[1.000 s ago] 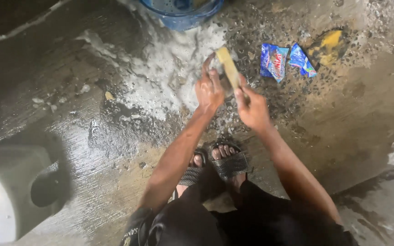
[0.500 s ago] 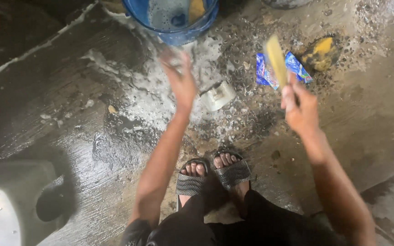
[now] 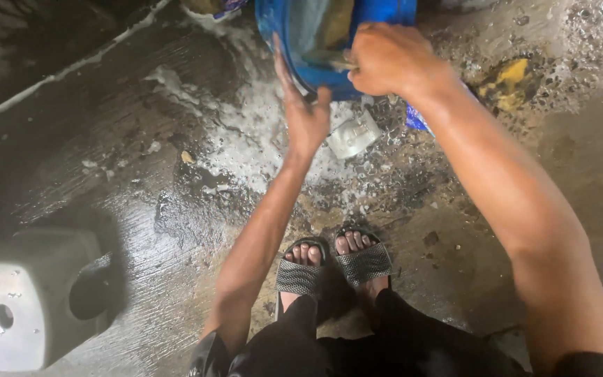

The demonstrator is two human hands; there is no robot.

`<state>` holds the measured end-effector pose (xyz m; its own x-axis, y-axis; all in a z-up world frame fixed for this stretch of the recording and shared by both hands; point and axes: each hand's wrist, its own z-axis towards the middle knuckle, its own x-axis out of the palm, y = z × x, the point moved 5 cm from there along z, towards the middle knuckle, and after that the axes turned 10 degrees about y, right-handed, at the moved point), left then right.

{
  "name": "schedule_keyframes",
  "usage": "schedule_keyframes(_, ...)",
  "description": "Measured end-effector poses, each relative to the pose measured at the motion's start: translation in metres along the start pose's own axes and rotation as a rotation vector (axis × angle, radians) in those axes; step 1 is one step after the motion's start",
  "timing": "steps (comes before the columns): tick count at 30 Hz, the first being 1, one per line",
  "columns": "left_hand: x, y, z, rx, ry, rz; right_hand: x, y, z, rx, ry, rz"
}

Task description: The person scrubs a metal cylindrical part with a yellow sponge and a brush, repeatedly rinsing it in a blue bucket of soapy water. The person alternates between scrubbing the exterior and interior surfaces and rinsing away suds.

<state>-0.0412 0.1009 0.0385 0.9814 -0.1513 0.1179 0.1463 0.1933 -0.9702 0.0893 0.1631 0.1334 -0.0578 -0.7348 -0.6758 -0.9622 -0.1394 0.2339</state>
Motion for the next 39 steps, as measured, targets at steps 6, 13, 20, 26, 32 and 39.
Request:
schedule_keyframes(6, 0.015, 0.016, -0.024, -0.021, -0.010, 0.064, 0.055, -0.023, 0.051, 0.215, -0.031, -0.066)
schedule_keyframes(13, 0.020, 0.029, -0.028, -0.010, -0.021, 0.331, 0.074, -0.061, 0.065, 0.187, -0.140, 0.140)
schedule_keyframes(20, 0.019, 0.028, -0.022, 0.046, -0.008, 0.234, 0.080, -0.056, 0.054, 0.117, -0.116, 0.466)
schedule_keyframes(26, 0.017, 0.033, -0.017, -0.037, -0.025, 0.109, 0.091, -0.047, 0.060, 0.090, -0.270, 0.273)
schedule_keyframes(32, 0.028, 0.039, -0.021, 0.015, 0.025, 0.199, 0.093, -0.050, 0.071, 0.076, -0.120, 0.443)
schedule_keyframes(39, 0.006, 0.011, 0.001, -0.237, -0.111, 0.032, 0.069, -0.067, -0.039, 0.005, 0.049, 1.120)
